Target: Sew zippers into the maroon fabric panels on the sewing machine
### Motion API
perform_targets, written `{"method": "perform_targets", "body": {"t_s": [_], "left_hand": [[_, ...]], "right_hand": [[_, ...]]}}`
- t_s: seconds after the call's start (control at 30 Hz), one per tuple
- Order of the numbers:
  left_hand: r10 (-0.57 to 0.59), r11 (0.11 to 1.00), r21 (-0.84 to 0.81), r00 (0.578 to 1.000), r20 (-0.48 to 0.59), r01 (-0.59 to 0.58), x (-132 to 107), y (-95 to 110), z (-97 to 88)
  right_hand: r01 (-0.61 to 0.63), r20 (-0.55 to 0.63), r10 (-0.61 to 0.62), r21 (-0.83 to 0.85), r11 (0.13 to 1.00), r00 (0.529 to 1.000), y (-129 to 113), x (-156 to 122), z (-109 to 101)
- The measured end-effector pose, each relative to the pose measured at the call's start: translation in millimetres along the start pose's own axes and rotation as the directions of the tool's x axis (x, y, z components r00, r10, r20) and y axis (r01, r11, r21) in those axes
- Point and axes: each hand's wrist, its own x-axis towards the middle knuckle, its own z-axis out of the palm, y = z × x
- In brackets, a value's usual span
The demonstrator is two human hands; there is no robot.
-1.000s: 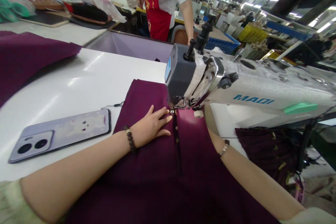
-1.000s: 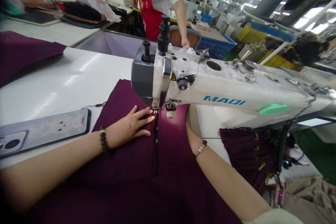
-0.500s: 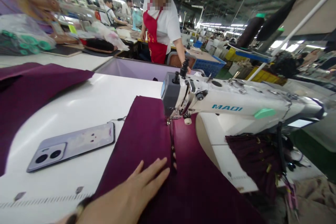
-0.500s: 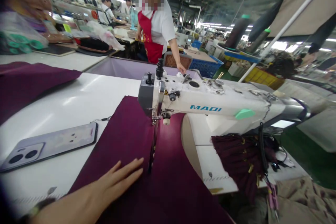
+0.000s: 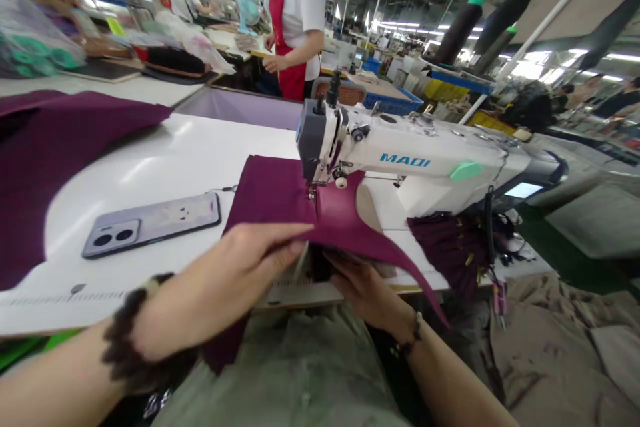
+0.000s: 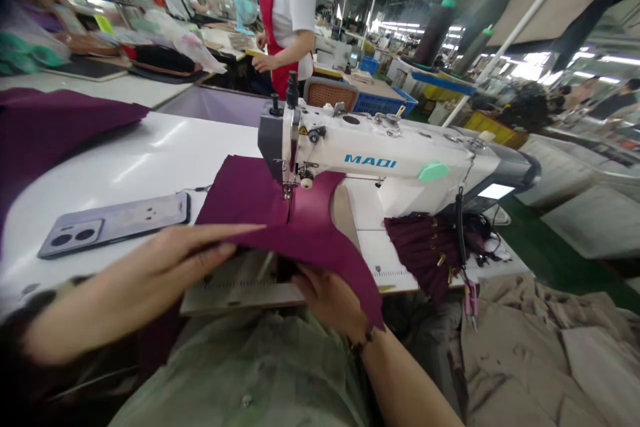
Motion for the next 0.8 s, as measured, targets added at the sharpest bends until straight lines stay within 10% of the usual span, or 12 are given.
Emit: {"method": "perform_targets", "body": {"t_s": [0.17,0.8], "left_hand": [[-0.129,0.987,-0.098,0.991,-0.031,0.125,33,8,-32.2],[-0.002,1.0,0.028,0.999,0.052,0.001,35,5,-30.2]], "right_hand": [[0.096,0.188,-0.086,-0.044,0.994,0.978,4,15,0],[0.157,0.225,-0.134,-0.086,0.984,0.965,3,15,-1]]}}
